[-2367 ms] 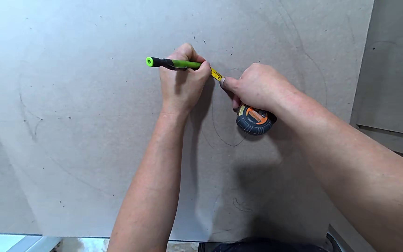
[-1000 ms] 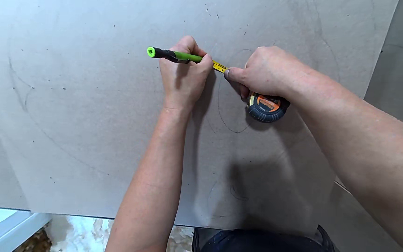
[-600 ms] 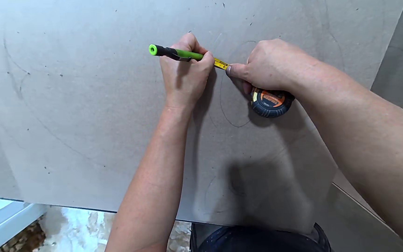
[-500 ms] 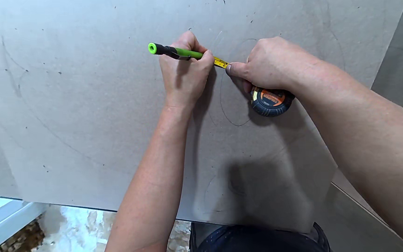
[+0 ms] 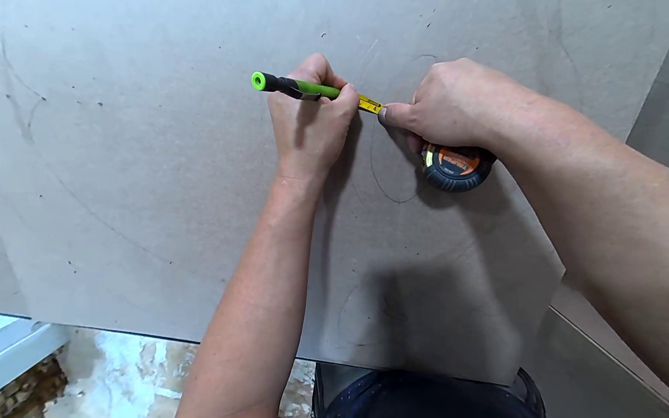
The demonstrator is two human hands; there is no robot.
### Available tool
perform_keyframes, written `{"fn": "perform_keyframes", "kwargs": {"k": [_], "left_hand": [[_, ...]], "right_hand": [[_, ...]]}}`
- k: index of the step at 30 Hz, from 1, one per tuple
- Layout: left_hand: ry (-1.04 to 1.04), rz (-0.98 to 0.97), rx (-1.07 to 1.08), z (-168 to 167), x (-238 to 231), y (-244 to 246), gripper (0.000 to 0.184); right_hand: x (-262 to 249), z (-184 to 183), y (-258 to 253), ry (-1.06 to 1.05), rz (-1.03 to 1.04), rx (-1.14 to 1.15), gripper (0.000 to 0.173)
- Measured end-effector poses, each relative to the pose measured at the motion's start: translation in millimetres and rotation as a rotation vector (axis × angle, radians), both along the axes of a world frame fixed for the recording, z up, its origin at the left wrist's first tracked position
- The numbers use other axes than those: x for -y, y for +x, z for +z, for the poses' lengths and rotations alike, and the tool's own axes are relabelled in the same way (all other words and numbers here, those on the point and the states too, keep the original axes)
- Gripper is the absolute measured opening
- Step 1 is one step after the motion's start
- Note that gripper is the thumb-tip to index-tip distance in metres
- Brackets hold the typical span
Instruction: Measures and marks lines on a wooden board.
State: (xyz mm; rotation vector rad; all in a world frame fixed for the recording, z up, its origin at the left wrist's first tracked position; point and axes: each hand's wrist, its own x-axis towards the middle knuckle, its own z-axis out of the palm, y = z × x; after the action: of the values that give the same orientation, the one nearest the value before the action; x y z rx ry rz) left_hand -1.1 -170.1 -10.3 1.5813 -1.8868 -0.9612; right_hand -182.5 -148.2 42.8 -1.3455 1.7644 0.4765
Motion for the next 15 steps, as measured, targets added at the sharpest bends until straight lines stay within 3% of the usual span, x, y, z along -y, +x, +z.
{"fn": "perform_keyframes", "kwargs": {"k": [15], "left_hand": [[0.009,0.073,-0.051,-0.4,-22.8,8.6,0.017]], "right_hand": [[-6.8,-0.2,7.0,0.001,0.093,-0.006,0.068]]}}
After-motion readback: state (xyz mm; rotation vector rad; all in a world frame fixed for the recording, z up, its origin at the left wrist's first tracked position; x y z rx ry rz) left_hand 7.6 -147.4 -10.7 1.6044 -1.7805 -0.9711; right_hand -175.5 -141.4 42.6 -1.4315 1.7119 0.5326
